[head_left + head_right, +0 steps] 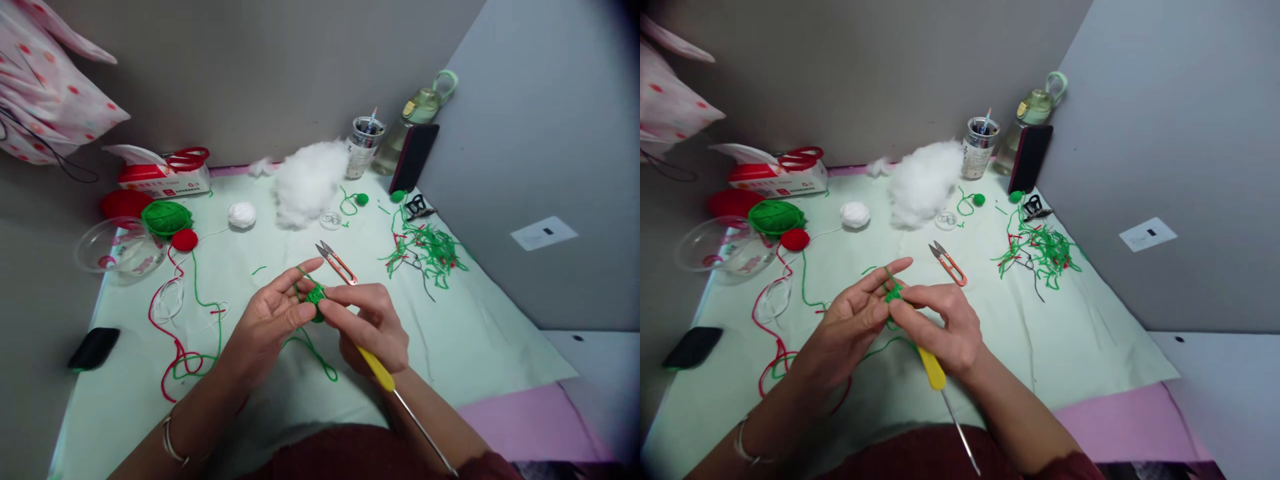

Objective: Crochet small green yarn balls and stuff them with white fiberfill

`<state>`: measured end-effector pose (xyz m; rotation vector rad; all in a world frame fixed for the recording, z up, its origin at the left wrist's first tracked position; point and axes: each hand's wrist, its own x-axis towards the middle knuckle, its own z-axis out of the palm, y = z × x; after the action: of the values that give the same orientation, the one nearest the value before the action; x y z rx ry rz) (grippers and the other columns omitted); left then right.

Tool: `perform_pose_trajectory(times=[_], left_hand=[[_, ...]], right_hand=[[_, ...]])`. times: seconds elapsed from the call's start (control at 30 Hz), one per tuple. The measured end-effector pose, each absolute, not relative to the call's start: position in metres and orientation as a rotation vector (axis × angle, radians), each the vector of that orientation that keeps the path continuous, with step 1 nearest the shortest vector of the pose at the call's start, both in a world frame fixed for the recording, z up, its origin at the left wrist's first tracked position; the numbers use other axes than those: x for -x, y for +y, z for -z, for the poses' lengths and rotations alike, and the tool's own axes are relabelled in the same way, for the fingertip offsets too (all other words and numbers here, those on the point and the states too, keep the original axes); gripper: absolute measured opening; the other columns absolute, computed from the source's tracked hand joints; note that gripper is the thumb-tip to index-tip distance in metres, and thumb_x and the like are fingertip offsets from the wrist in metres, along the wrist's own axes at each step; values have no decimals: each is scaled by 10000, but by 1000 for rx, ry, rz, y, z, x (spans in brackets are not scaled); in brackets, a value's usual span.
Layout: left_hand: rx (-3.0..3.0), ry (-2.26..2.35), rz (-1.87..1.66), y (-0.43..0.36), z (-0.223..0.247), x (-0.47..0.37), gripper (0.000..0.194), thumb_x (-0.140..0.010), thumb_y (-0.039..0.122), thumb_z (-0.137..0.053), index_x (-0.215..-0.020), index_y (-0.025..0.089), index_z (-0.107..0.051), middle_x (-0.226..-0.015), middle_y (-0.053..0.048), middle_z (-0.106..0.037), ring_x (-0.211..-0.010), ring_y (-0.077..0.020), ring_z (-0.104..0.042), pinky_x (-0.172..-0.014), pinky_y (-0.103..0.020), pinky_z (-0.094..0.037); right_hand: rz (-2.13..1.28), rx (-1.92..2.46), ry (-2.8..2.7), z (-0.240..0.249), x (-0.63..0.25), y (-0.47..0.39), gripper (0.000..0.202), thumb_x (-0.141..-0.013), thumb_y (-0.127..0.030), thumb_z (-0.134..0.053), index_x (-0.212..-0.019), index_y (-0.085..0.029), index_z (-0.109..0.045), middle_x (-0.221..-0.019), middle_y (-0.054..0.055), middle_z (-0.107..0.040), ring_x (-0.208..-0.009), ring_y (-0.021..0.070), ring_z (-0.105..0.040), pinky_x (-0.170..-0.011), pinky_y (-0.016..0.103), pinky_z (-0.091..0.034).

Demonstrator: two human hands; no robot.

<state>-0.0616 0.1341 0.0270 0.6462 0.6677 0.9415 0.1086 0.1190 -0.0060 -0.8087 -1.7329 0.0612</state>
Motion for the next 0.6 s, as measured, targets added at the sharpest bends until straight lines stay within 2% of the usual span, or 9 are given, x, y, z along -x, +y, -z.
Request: perform_pose_trajectory(times=[0.2, 0.3, 0.5, 0.6], left_hand=[[-568, 602, -917, 136, -29, 64, 527, -807, 266, -876, -1319, 265, -755, -1014, -23, -682, -929, -146, -632, -886, -247, -496], [-509, 525, -879, 138, -27, 64, 493, -824, 247, -861, -1307, 262, -767, -1023, -18, -695, -950, -132, -636, -900, -217, -483], [-502, 556, -900, 144, -27, 71, 516, -796, 267, -885, -1300, 251, -776, -1025, -24, -710, -968, -140, -635, -923, -215, -470], [-529, 571, -915, 147, -29, 74, 487, -791, 264, -880, -1268, 222, -794, -990, -22, -694, -914, -124, -617, -894, -208, -465]], right_hand=[[-14, 821, -1775, 3, -110, 117, 552, -952, -88, -673, -1437, -350, -650, -1091, 50, -790, -916, 224, -767, -697, 364, -672], [-59, 786, -1727, 2, -107, 121, 503, -975, -97, -647, -1412, -346, -671, -1083, 52, -803, -905, 217, -767, -696, 367, -664], [-370, 717, -1512, -5, -101, 128, 319, -1008, -217, -651, -1269, -362, -761, -1074, 49, -831, -886, 225, -775, -680, 388, -651], [-568, 729, -1421, -10, -102, 129, 245, -1009, -231, -658, -1177, -337, -800, -997, 46, -832, -849, 211, -765, -673, 371, -635]])
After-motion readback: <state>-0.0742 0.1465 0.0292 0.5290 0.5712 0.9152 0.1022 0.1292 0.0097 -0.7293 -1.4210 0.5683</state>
